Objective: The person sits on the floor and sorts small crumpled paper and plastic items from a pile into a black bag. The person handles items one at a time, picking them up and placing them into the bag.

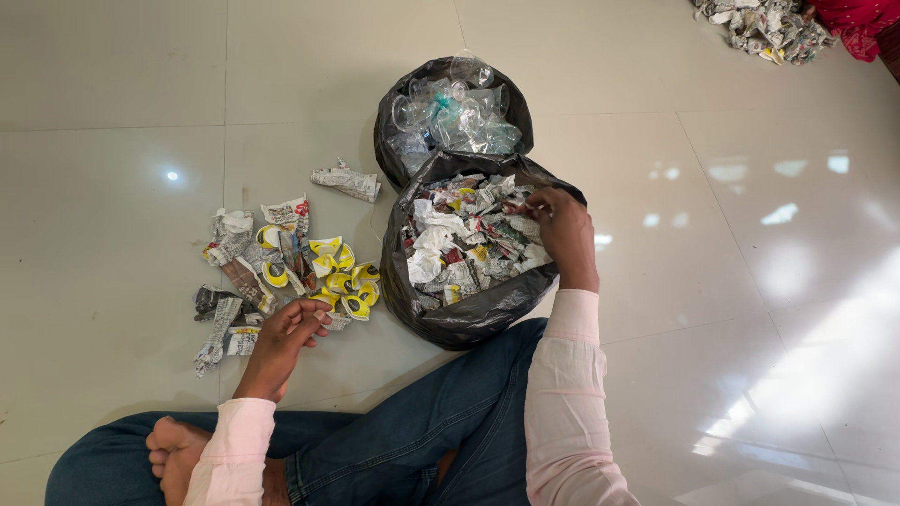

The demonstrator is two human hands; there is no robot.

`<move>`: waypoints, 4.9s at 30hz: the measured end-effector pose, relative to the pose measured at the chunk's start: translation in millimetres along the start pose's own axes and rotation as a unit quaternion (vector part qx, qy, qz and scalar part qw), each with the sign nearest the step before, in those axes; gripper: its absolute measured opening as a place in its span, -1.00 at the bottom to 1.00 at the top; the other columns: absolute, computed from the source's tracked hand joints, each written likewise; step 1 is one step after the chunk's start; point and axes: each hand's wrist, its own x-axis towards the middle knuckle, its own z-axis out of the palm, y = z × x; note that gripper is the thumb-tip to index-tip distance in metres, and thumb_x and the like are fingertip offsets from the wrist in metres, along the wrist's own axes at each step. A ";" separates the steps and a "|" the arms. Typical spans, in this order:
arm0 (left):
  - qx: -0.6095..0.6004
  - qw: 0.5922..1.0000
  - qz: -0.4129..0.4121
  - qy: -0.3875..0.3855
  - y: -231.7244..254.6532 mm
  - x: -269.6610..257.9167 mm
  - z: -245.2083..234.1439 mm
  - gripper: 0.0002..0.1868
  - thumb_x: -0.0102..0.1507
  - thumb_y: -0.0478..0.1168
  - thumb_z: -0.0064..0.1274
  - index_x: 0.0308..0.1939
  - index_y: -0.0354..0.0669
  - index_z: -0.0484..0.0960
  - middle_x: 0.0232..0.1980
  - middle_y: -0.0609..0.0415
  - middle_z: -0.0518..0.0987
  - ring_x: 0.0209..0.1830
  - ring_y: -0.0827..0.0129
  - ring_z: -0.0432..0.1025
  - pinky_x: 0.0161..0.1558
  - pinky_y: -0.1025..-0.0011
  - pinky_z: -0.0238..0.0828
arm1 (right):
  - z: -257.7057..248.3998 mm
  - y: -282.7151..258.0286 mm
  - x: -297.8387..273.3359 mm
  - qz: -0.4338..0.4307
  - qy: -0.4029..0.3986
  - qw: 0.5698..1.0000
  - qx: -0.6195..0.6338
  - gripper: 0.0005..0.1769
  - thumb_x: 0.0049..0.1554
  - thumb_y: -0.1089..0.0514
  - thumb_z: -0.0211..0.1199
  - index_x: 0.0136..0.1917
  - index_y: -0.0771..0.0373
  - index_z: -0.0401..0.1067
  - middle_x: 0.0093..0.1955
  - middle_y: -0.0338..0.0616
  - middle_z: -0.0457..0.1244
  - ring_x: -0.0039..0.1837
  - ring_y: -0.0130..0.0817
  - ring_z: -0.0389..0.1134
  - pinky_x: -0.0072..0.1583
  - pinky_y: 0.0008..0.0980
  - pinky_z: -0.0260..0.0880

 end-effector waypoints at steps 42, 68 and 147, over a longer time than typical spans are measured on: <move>0.013 1.000 -0.004 0.008 4.0 -0.2 1.7 -0.72 0.25 -0.15 0.05 -0.02 -0.18 0.66 -0.14 0.17 0.68 -0.19 0.46 0.49 -0.13 0.45 0.36 | -34.2 -62.2 -16.1 -0.087 0.068 0.993 0.036 -0.81 0.22 0.32 0.15 0.02 0.23 0.57 -0.07 -0.08 0.42 -0.05 -0.19 0.46 0.03 -0.27 0.41; 0.010 1.000 0.004 0.024 1.3 1.3 1.1 -0.75 0.26 -0.17 0.02 -0.06 -0.19 0.65 -0.16 0.17 0.66 -0.20 0.45 0.51 -0.13 0.45 0.36 | -34.6 -106.5 -31.5 -0.185 -0.005 0.980 0.075 -0.79 0.18 0.38 0.18 0.04 0.25 0.56 -0.05 -0.09 0.42 -0.01 -0.22 0.47 0.06 -0.31 0.45; 0.458 0.772 0.436 -0.068 200.5 243.6 228.7 -0.96 0.22 -0.23 0.21 -0.26 -0.03 0.71 -0.24 0.08 0.70 -0.23 0.11 0.59 -0.21 0.11 0.46 | -36.3 38.9 7.9 0.133 0.115 0.957 0.230 -0.75 0.07 0.32 0.36 0.06 0.27 0.56 -0.12 -0.17 0.46 -0.12 -0.50 0.45 -0.09 -0.50 0.42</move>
